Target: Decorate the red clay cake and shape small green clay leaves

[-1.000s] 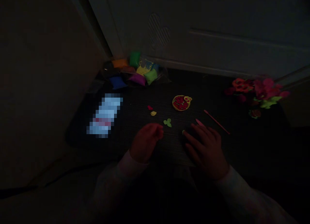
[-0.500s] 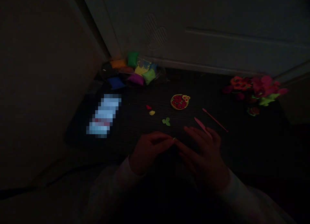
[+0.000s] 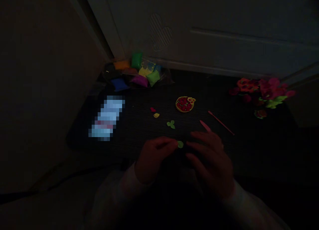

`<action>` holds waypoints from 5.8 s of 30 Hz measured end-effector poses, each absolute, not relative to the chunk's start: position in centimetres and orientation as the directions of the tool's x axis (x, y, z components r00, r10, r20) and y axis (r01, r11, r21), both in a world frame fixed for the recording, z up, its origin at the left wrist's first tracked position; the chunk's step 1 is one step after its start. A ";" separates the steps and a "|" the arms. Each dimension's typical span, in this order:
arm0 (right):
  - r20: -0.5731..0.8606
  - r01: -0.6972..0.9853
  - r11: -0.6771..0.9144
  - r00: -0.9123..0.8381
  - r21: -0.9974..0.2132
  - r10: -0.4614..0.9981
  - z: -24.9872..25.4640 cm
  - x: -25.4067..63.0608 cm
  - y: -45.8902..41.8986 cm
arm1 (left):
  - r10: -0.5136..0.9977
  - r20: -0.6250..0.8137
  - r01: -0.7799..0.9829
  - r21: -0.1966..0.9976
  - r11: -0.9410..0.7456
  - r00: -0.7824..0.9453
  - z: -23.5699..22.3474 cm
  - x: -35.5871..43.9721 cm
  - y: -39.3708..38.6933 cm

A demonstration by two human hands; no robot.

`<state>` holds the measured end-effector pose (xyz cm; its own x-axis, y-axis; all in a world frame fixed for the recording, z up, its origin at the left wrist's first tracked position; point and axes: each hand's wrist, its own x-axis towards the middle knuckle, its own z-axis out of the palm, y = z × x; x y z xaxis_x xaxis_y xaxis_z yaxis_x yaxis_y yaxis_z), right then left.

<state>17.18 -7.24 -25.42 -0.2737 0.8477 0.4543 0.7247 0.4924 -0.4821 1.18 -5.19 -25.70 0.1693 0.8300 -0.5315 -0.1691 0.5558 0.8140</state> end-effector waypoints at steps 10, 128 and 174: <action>0.154 0.536 0.115 0.028 -0.837 0.988 -24.9 14.7 -6.9 | 0.959 -0.252 0.079 0.967 0.243 0.133 -25.6 1.1 -5.6; 0.456 0.750 0.469 -0.251 -0.467 0.854 -26.4 15.3 -6.1 | 0.885 -0.466 -0.057 0.883 0.466 0.021 -26.0 1.2 -5.3; 0.419 0.732 0.463 -0.263 -0.500 0.869 -26.5 15.2 -6.0 | 0.789 -0.603 -0.265 0.747 0.609 0.116 -26.7 1.5 -5.3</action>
<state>15.20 -6.03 -26.55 -0.2629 0.8689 0.4194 0.7318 0.4629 -0.5002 1.46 -5.29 -26.68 0.1159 0.7895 -0.6027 -0.2648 0.6094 0.7473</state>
